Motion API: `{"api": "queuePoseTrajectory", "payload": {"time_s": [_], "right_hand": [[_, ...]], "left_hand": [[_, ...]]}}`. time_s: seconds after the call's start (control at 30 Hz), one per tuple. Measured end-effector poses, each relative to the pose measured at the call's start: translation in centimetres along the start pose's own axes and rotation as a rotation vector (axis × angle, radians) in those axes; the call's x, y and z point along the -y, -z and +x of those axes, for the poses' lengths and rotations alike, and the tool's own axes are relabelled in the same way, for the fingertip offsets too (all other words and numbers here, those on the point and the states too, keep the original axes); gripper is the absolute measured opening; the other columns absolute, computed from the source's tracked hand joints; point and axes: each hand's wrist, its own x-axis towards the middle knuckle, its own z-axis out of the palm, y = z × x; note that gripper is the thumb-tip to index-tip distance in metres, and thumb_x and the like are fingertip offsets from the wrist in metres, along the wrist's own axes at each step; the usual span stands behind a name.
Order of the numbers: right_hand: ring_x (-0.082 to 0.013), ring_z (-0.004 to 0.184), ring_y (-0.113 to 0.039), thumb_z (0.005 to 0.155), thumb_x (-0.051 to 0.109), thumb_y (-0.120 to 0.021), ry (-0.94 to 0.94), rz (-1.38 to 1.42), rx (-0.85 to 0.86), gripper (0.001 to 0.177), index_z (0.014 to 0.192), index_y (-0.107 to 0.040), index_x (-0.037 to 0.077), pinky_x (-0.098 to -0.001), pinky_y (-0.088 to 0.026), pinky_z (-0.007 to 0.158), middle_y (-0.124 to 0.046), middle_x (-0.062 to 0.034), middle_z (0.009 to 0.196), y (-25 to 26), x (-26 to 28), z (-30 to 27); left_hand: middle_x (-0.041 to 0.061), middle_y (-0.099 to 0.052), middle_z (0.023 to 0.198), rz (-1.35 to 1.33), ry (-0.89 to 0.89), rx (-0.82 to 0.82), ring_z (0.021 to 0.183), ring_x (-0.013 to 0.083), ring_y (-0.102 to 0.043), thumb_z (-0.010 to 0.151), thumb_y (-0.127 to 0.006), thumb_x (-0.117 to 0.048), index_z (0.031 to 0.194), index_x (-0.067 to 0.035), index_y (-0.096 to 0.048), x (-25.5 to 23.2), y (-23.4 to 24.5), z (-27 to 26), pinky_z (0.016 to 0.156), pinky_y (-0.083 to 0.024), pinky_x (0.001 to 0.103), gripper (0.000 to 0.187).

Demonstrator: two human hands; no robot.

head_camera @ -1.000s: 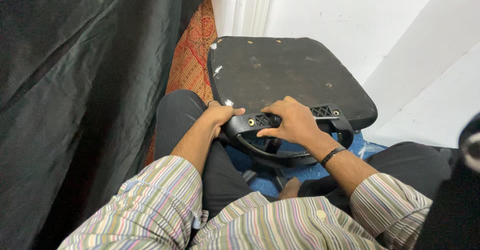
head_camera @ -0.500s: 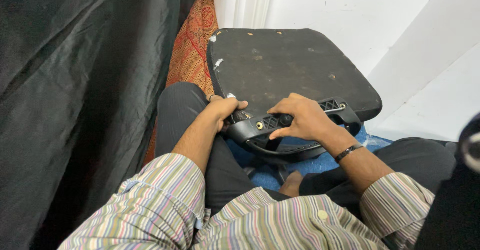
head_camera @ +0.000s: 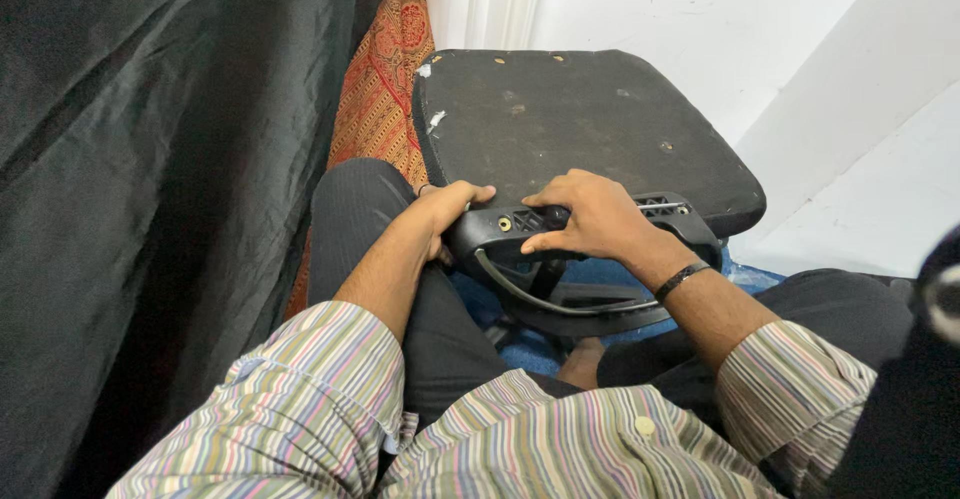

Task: The person uses a screwdriver to remove multiple screws from a black plastic chair frame resting on a small table. They unscrew each fastener, place the screws on the table, and flip the frame to access additional screws, continuing the disassembly.

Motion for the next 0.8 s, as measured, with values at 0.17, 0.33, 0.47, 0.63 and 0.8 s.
{"api": "queuePoseTrajectory", "payload": {"time_s": [0.17,0.33,0.47,0.63,0.8], "right_hand": [[-0.0267,0.095,-0.066,0.065,0.059,-0.085,0.009,0.008,0.028,0.064,0.110,-0.078,0.014,-0.0409,-0.055,0.079,-0.075,-0.0024,0.102,0.0,0.1,0.1],[-0.0278,0.097,-0.066,0.066,0.057,-0.085,0.070,0.040,0.014,0.063,0.110,-0.077,0.012,-0.0415,-0.055,0.080,-0.075,-0.0037,0.103,0.0,0.2,-0.1],[-0.0292,0.096,-0.067,0.069,0.051,-0.086,0.143,0.083,0.022,0.061,0.112,-0.076,0.009,-0.0406,-0.055,0.083,-0.075,-0.0082,0.099,0.3,-0.9,-0.4],[-0.0307,0.091,-0.072,0.082,0.043,-0.083,-0.171,0.043,-0.183,0.047,0.110,-0.078,0.006,-0.0384,-0.056,0.082,-0.076,-0.0141,0.100,4.1,-6.9,-3.0],[-0.0303,0.094,-0.074,0.077,0.050,-0.084,-0.651,0.098,0.013,0.052,0.111,-0.081,0.011,-0.0401,-0.058,0.086,-0.077,-0.0152,0.101,6.8,-12.7,-7.2]], "left_hand": [[0.034,-0.070,0.118,0.090,-0.034,0.175,0.095,0.0481,-0.073,0.066,-0.089,-0.041,0.126,0.018,-0.055,0.4,0.3,-0.7,0.080,-0.059,0.068,0.091],[0.034,-0.066,0.116,0.054,0.009,0.138,0.095,0.0539,-0.071,0.069,-0.090,-0.032,0.124,0.016,-0.052,0.1,0.0,-0.7,0.082,-0.054,0.076,0.082],[0.035,-0.065,0.117,0.014,0.020,0.126,0.094,0.0550,-0.071,0.070,-0.089,-0.029,0.127,0.013,-0.050,0.1,-0.2,-1.1,0.079,-0.052,0.079,0.081],[0.036,-0.063,0.122,-0.007,0.031,0.095,0.098,0.0567,-0.070,0.072,-0.088,-0.028,0.137,0.009,-0.037,0.1,-0.3,-0.9,0.080,-0.051,0.081,0.091],[0.035,-0.058,0.127,0.007,0.027,0.089,0.099,0.0576,-0.068,0.071,-0.088,-0.027,0.140,0.009,-0.037,-0.6,0.1,0.3,0.079,-0.049,0.083,0.093]]}}
